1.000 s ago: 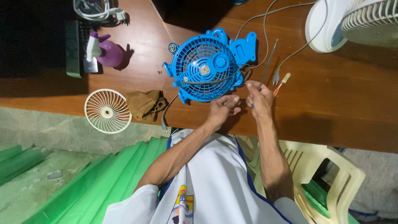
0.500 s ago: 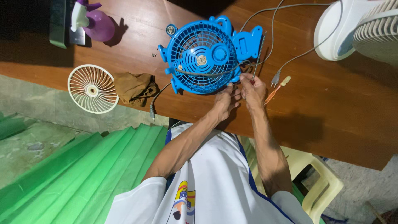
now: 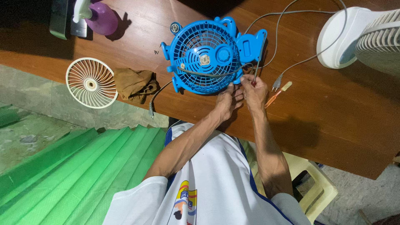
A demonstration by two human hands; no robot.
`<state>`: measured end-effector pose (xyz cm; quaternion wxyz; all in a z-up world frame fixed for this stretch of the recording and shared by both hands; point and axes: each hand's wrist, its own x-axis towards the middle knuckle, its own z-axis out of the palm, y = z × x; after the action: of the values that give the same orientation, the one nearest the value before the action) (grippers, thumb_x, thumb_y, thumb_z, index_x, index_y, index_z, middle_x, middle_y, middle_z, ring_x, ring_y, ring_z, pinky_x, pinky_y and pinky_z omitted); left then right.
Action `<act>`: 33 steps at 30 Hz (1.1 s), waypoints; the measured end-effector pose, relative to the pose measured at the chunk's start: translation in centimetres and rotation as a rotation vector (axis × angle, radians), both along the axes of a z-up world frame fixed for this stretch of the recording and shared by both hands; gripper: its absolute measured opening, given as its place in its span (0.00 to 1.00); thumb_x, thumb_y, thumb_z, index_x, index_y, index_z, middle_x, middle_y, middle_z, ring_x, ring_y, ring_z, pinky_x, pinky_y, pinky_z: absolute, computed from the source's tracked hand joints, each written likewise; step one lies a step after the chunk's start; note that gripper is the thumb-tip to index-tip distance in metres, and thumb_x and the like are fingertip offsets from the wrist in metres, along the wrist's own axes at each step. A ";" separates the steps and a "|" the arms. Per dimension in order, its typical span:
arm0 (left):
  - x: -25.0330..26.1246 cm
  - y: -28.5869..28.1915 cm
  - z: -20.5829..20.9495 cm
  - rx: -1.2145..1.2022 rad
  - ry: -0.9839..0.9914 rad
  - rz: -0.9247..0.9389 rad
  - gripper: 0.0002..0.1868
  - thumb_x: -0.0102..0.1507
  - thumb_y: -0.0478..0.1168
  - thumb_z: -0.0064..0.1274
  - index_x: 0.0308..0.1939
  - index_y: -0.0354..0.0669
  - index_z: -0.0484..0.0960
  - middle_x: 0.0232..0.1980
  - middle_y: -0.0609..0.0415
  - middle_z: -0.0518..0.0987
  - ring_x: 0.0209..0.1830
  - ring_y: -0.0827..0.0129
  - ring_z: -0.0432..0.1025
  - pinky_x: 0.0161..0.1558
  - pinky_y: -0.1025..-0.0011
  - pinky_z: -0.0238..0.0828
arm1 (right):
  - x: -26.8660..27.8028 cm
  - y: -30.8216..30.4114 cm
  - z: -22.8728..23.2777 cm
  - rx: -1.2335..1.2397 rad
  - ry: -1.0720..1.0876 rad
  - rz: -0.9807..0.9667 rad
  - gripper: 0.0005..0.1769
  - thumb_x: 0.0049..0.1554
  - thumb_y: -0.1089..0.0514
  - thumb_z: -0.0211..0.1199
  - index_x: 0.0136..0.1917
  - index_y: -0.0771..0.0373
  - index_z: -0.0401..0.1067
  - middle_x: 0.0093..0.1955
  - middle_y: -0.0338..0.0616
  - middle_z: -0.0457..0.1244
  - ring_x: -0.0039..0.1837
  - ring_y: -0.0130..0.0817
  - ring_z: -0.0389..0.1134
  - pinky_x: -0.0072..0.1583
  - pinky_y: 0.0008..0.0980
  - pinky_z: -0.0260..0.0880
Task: The person unscrews the casing of a blue fan using a screwdriver, handles the motor housing and internal wires, and moves a brown cloth on a wooden desk.
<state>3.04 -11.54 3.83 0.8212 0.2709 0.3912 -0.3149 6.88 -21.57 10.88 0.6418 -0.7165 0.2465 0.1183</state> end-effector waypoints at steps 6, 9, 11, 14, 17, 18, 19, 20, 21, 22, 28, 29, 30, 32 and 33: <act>-0.1 -0.2 -0.3 0.019 0.000 0.030 0.28 0.72 0.58 0.37 0.64 0.40 0.70 0.60 0.46 0.77 0.58 0.56 0.71 0.57 0.50 0.68 | 0.0 -0.5 -1.1 0.122 -0.027 -0.026 0.09 0.60 0.61 0.68 0.52 0.68 0.74 0.34 0.33 0.63 0.30 0.17 0.56 0.32 0.21 0.53; 0.0 -0.2 -0.5 0.007 -0.001 0.023 0.27 0.72 0.58 0.36 0.63 0.42 0.70 0.60 0.48 0.78 0.57 0.59 0.73 0.56 0.52 0.69 | -0.1 -0.7 -1.4 0.185 -0.021 -0.057 0.10 0.61 0.60 0.67 0.52 0.68 0.73 0.34 0.33 0.62 0.29 0.17 0.54 0.31 0.21 0.52; -0.2 -0.2 -0.6 0.001 -0.011 0.027 0.26 0.72 0.58 0.36 0.62 0.42 0.70 0.60 0.48 0.78 0.56 0.60 0.73 0.55 0.53 0.69 | -0.2 -0.7 -1.4 0.172 -0.017 -0.046 0.10 0.60 0.60 0.67 0.52 0.68 0.73 0.35 0.34 0.63 0.29 0.17 0.56 0.31 0.21 0.53; -0.4 -0.3 -0.6 -0.005 -0.014 0.034 0.25 0.73 0.58 0.37 0.61 0.43 0.71 0.58 0.50 0.79 0.54 0.62 0.72 0.54 0.54 0.68 | -0.3 -0.5 -1.5 0.174 -0.007 -0.057 0.10 0.60 0.61 0.67 0.52 0.68 0.73 0.35 0.34 0.63 0.29 0.17 0.56 0.32 0.20 0.54; -0.2 -0.3 -0.6 -0.006 -0.014 0.036 0.25 0.73 0.58 0.37 0.61 0.44 0.71 0.56 0.51 0.80 0.52 0.63 0.73 0.53 0.55 0.68 | 0.1 -0.2 -1.2 0.162 -0.004 -0.057 0.10 0.60 0.62 0.68 0.52 0.68 0.73 0.35 0.34 0.63 0.30 0.17 0.56 0.32 0.20 0.55; -0.2 -0.3 -0.6 -0.008 -0.014 0.029 0.25 0.72 0.59 0.36 0.60 0.45 0.72 0.55 0.52 0.81 0.52 0.64 0.73 0.53 0.56 0.69 | 0.1 -0.1 -1.0 0.134 0.000 -0.041 0.10 0.60 0.62 0.67 0.52 0.68 0.73 0.35 0.35 0.64 0.29 0.18 0.57 0.32 0.20 0.56; -0.2 -0.3 -0.5 -0.008 -0.012 0.030 0.25 0.72 0.59 0.36 0.60 0.45 0.72 0.55 0.52 0.81 0.52 0.64 0.73 0.53 0.56 0.69 | 0.2 0.0 -1.0 0.134 0.002 -0.040 0.10 0.60 0.62 0.67 0.52 0.68 0.73 0.35 0.35 0.64 0.29 0.18 0.57 0.32 0.20 0.56; -0.2 -0.2 -0.6 -0.010 -0.020 0.033 0.25 0.72 0.59 0.37 0.60 0.45 0.72 0.55 0.52 0.80 0.52 0.64 0.73 0.52 0.57 0.68 | 0.4 0.1 -0.9 0.116 0.016 -0.038 0.10 0.59 0.62 0.68 0.52 0.67 0.72 0.34 0.35 0.64 0.29 0.17 0.57 0.32 0.20 0.58; -0.2 -0.2 -0.6 -0.012 -0.029 0.035 0.25 0.73 0.59 0.38 0.61 0.44 0.72 0.55 0.52 0.80 0.52 0.64 0.72 0.51 0.58 0.67 | 0.5 0.2 -0.9 0.097 0.030 -0.038 0.10 0.59 0.62 0.68 0.52 0.67 0.72 0.33 0.34 0.63 0.29 0.17 0.57 0.32 0.20 0.59; -0.3 -0.2 -0.5 -0.013 -0.027 0.035 0.25 0.73 0.59 0.38 0.61 0.44 0.72 0.55 0.52 0.80 0.52 0.64 0.72 0.51 0.58 0.67 | 0.4 0.2 -0.8 0.096 0.031 -0.039 0.10 0.59 0.62 0.68 0.52 0.67 0.72 0.33 0.34 0.63 0.29 0.17 0.57 0.32 0.20 0.59; 0.1 -0.3 -0.5 -0.028 -0.035 0.054 0.26 0.72 0.59 0.39 0.61 0.43 0.71 0.59 0.48 0.79 0.57 0.59 0.72 0.53 0.56 0.68 | 0.8 -0.3 0.6 0.087 0.022 -0.047 0.09 0.60 0.61 0.66 0.52 0.67 0.71 0.33 0.33 0.61 0.29 0.18 0.55 0.31 0.20 0.52; 0.1 -0.3 -0.4 -0.020 -0.012 0.065 0.27 0.71 0.58 0.42 0.63 0.41 0.71 0.61 0.46 0.78 0.59 0.57 0.72 0.56 0.55 0.70 | 0.7 -0.6 1.1 -0.004 0.068 0.000 0.09 0.61 0.61 0.64 0.53 0.67 0.71 0.33 0.35 0.61 0.30 0.20 0.55 0.31 0.21 0.53; 0.1 -0.4 -0.4 -0.011 0.011 0.076 0.28 0.71 0.57 0.45 0.64 0.39 0.71 0.64 0.44 0.76 0.61 0.55 0.72 0.58 0.54 0.72 | 0.5 -0.9 1.5 -0.094 0.115 0.047 0.09 0.62 0.60 0.62 0.54 0.67 0.70 0.34 0.37 0.61 0.31 0.21 0.56 0.32 0.22 0.55; 0.4 -0.4 -0.3 -0.033 0.006 0.110 0.29 0.69 0.56 0.47 0.65 0.40 0.71 0.65 0.43 0.75 0.62 0.54 0.71 0.58 0.53 0.72 | 0.4 -1.8 2.7 -0.114 0.086 0.092 0.12 0.62 0.61 0.59 0.57 0.66 0.66 0.38 0.39 0.62 0.35 0.22 0.59 0.34 0.21 0.60; 0.3 -0.4 -0.2 -0.050 0.006 0.144 0.30 0.68 0.56 0.50 0.67 0.41 0.70 0.66 0.42 0.73 0.63 0.53 0.70 0.58 0.53 0.71 | 0.0 -2.3 3.4 -0.128 0.063 0.138 0.15 0.61 0.62 0.57 0.61 0.64 0.61 0.41 0.41 0.63 0.38 0.22 0.63 0.36 0.21 0.64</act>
<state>3.38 -11.90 3.61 0.8470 0.2205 0.4042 -0.2656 6.83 -23.87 14.26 0.5768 -0.7674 0.2235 0.1687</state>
